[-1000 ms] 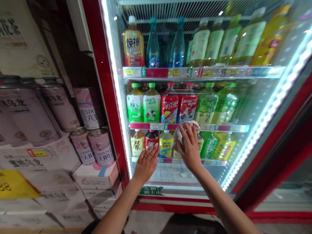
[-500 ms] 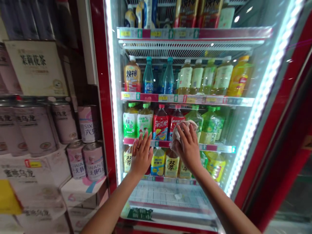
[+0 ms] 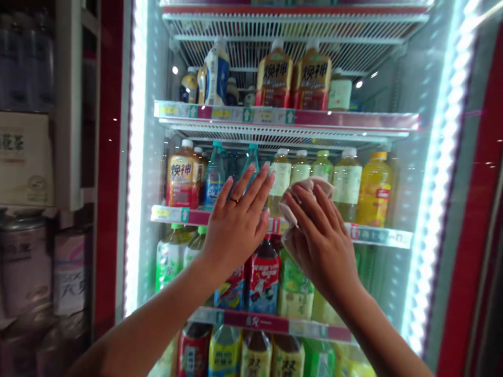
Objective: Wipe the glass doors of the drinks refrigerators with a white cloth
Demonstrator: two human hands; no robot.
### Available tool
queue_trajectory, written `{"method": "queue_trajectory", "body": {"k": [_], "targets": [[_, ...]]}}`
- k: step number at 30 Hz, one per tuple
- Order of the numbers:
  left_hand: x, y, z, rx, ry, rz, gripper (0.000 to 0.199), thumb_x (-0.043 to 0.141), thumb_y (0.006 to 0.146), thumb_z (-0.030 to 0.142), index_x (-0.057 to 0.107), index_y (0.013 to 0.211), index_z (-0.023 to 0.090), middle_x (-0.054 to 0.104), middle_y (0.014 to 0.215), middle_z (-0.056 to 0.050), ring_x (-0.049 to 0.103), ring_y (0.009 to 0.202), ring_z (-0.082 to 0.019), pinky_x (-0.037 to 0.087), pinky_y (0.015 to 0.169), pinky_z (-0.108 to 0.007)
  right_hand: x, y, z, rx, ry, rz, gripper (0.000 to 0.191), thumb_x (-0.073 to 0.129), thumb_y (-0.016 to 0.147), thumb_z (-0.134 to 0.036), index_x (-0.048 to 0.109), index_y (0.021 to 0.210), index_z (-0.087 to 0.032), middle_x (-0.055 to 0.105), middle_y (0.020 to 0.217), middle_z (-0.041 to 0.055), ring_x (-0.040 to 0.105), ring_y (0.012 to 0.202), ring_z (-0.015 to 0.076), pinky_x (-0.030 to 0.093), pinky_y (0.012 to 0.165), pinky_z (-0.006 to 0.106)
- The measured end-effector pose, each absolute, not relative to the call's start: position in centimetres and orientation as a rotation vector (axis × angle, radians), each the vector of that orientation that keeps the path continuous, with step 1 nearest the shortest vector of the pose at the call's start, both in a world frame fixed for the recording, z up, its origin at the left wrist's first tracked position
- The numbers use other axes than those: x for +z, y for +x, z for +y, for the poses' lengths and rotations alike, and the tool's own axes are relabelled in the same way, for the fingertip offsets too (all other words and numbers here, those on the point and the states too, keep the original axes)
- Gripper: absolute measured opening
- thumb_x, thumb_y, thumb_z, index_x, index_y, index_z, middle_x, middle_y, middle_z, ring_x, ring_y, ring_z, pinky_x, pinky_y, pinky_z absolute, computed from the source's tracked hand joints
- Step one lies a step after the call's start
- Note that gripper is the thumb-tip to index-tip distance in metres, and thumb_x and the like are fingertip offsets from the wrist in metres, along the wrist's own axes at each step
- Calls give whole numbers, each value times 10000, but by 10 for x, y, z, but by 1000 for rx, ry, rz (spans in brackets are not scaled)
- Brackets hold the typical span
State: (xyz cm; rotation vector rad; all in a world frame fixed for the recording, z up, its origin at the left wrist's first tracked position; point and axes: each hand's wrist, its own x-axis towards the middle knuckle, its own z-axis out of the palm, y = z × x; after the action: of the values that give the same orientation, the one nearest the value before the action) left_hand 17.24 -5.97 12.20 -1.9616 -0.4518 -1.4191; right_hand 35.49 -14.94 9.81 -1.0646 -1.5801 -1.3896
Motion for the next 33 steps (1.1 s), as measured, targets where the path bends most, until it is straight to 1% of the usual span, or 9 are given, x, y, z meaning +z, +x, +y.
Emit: {"method": "queue_trajectory", "body": {"k": [4, 8, 11, 14, 18, 22, 25, 29, 33], "targets": [[194, 188, -62, -1411, -1967, -405, 825, 474, 1063, 247, 45, 1767, 277, 296, 1813, 6, 266, 1686, -288, 156, 1408, -552, 184, 380, -156, -1401, -1028, -1590, 771, 561, 1024, -110, 334, 1715, -365, 499, 1703, 21, 391, 1624, 353, 426, 1304, 662], [244, 201, -67, -1393, -1930, -392, 781, 478, 1067, 262, 129, 1764, 221, 350, 1788, -13, 299, 1675, -257, 89, 1425, -495, 230, 399, -167, -1376, -1002, -1474, 746, 543, 1030, -63, 392, 1690, -377, 508, 1695, 12, 424, 1608, 339, 430, 1309, 644], [281, 209, -74, -1330, -1947, -391, 809, 490, 1057, 261, 106, 1765, 195, 356, 1781, -20, 300, 1674, -246, 54, 1428, -461, 272, 402, -168, -1380, -966, -1593, 755, 604, 1023, -85, 382, 1701, -332, 580, 1639, 44, 451, 1591, 337, 469, 1295, 604], [325, 213, -81, -1315, -1957, -413, 843, 490, 1054, 250, 43, 1767, 202, 344, 1784, -22, 314, 1668, -250, 75, 1428, -472, 332, 405, -166, -1399, -971, -1670, 763, 624, 1030, -117, 349, 1715, -313, 571, 1646, 61, 448, 1593, 335, 482, 1286, 598], [392, 215, -86, -1369, -1944, -432, 836, 476, 1072, 237, 9, 1765, 207, 337, 1787, -32, 352, 1652, -252, 144, 1419, -482, 401, 416, -171, -1427, -982, -1537, 824, 582, 1010, -43, 321, 1718, -374, 547, 1668, 27, 464, 1581, 343, 505, 1265, 622], [454, 222, -90, -1405, -2013, -415, 864, 479, 1070, 237, -36, 1763, 242, 321, 1797, -29, 355, 1651, -272, 220, 1403, -497, 438, 427, -182, -1407, -1019, -1580, 886, 611, 1002, -56, 237, 1742, -369, 577, 1641, 28, 480, 1570, 339, 543, 1243, 584], [491, 236, -96, -1414, -2015, -405, 838, 462, 1080, 240, -24, 1764, 235, 330, 1792, -37, 344, 1656, -264, 222, 1400, -494, 474, 439, -187, -1423, -1063, -1689, 886, 610, 999, -54, 239, 1741, -367, 575, 1642, 12, 465, 1581, 308, 515, 1275, 548], [522, 264, -112, -1452, -2031, -417, 816, 433, 1091, 225, -32, 1761, 246, 341, 1787, -40, 336, 1660, -251, 217, 1399, -494, 519, 462, -198, -1403, -1096, -1568, 808, 586, 1009, -62, 312, 1728, -311, 564, 1652, 55, 422, 1608, 312, 511, 1270, 571], [529, 301, -131, -1446, -2065, -406, 835, 444, 1091, 228, -59, 1757, 254, 336, 1787, -44, 355, 1651, -260, 224, 1396, -493, 528, 489, -218, -1389, -1126, -1693, 718, 574, 1011, -53, 415, 1683, -247, 582, 1636, 74, 399, 1620, 295, 521, 1265, 530]]}}
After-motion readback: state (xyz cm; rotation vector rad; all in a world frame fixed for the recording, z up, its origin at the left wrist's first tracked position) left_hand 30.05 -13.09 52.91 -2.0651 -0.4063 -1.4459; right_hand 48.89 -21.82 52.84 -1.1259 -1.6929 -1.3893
